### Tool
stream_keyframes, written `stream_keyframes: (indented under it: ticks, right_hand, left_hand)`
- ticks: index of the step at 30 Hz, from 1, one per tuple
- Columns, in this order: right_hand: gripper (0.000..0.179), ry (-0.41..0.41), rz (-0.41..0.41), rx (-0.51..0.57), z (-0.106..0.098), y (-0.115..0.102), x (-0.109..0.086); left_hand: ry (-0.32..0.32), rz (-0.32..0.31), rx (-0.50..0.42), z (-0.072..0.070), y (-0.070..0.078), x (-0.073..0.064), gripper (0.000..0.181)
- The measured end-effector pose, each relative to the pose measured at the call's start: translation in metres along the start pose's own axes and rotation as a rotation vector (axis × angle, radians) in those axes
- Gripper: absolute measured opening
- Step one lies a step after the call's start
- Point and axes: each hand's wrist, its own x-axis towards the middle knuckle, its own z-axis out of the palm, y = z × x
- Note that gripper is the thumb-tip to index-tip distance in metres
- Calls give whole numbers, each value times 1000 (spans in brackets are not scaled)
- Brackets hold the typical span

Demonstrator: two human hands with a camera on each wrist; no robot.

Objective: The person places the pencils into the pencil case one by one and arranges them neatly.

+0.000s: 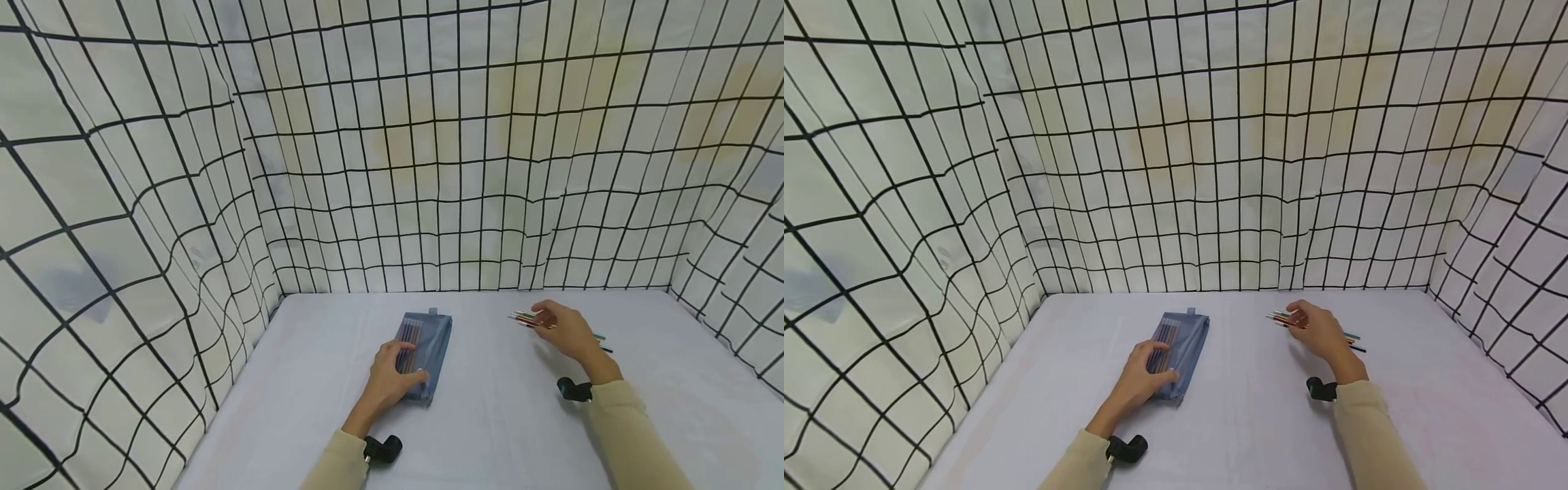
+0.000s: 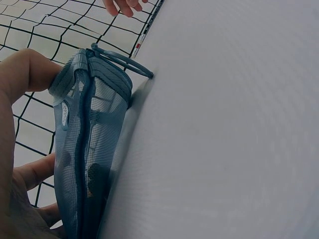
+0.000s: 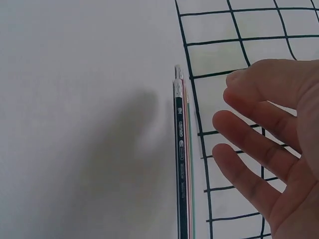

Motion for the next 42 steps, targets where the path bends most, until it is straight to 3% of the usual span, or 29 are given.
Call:
stream_keyframes:
  ticks: [13,31,42]
  right_hand:
    - [49,-86,41,-131,-11,12,-4]
    - [55,-123,157,-200,-14,24,-9]
    - [50,-139,168,-199,-13,29,-10]
  left_hand:
    - [-3,-10,0,-1,1,-1,60]
    - [-13,-33,-18,-1,1,1,60]
    - [-5,-31,-13,-1,2,-1,59]
